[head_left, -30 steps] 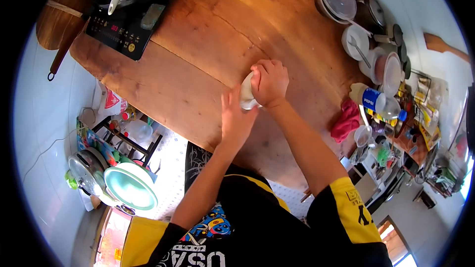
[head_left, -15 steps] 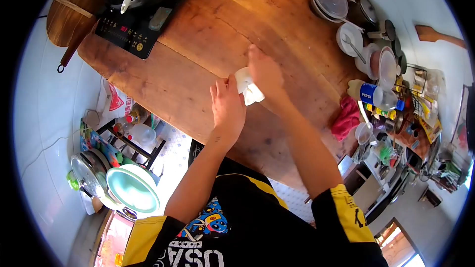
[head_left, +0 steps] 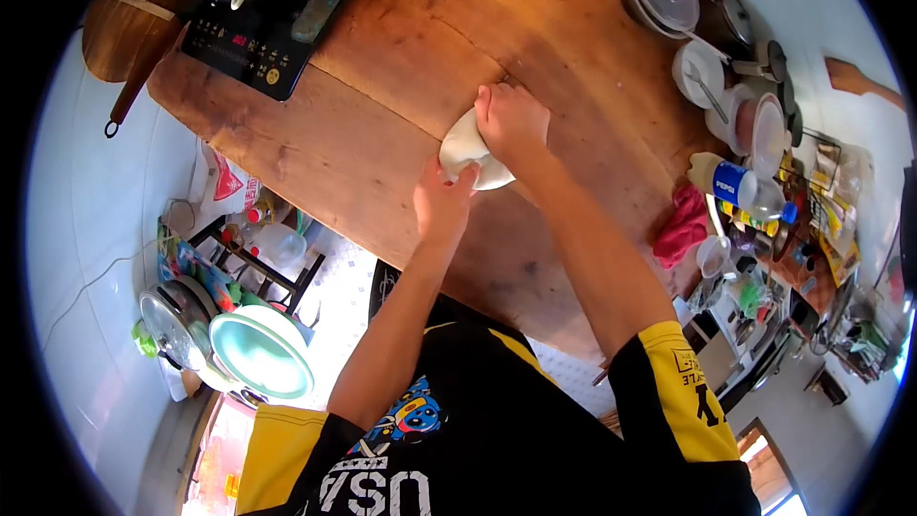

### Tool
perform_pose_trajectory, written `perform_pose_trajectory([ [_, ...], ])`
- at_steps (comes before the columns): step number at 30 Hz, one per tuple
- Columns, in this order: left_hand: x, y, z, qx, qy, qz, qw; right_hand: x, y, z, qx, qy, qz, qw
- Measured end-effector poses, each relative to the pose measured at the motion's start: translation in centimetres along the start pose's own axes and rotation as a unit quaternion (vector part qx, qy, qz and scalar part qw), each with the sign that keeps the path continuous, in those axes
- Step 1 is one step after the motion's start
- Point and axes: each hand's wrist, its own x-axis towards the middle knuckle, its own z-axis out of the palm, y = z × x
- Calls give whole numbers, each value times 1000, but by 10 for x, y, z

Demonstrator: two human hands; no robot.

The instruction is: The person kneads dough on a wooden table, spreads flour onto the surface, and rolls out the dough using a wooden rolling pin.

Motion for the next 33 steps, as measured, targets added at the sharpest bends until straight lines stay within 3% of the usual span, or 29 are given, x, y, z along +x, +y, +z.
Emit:
perform_pose_trajectory([
  [2,-8,23,-6,65,5,66,996,-7,3,-15,36,-9,52,998],
  [4,-24,53,-14,351,-70,163,919,-28,8,-35,19,-144,202,969],
  [5,-25,52,-11,350,-70,166,919,-24,7,-41,19,-140,202,969],
  [7,-24,41,-2,537,-58,248,804,-12,2,-49,222,-188,298,909],
  [8,-24,35,3,539,-58,250,802,-11,-9,-45,224,-187,298,909],
  [10,-29,25,9,566,-12,305,766,-20,-34,-37,58,-167,255,951],
  [12,-37,19,-4,558,-49,248,790,-45,-19,-29,56,-159,209,963],
  [13,-40,13,-12,501,-49,318,804,-56,2,-3,85,-34,78,993],
  [14,-41,6,-18,441,-49,383,810,-60,17,14,114,91,-55,988],
  [15,-38,-2,-21,405,-30,381,831,-48,24,19,112,159,-139,971],
  [16,-26,-9,-16,407,-30,379,830,-32,27,21,115,159,-138,971],
  [17,-15,-19,-5,189,-58,193,961,-19,32,21,91,126,-135,978],
  [18,-13,-26,3,-47,-81,-18,995,-14,33,19,68,88,-127,986],
  [20,-12,-18,13,-49,-40,-20,998,-9,26,10,70,102,-123,985],
  [22,-15,-2,8,-28,-44,-8,999,-14,18,1,71,36,18,997],
  [23,-19,11,4,98,-23,28,995,-24,13,-3,73,37,15,997],
  [24,-20,20,-1,99,-22,31,994,-33,13,-7,110,3,90,990],
  [25,-19,26,-6,246,-29,123,961,-37,14,-11,145,-31,166,975],
  [26,-20,30,-8,385,-34,211,898,-35,14,-12,145,-28,165,975],
  [27,-23,35,-1,384,-34,215,897,-29,11,-17,94,-27,163,982],
  [29,-32,40,19,574,-12,191,796,-26,2,-22,43,-27,167,985],
  [31,-37,38,28,597,-13,187,780,-22,-36,-58,103,-172,215,956],
  [32,-40,37,30,619,-14,181,764,-33,-28,-47,103,-175,219,954],
  [33,-42,25,22,596,-20,219,772,-48,-15,-25,91,-92,142,981],
])
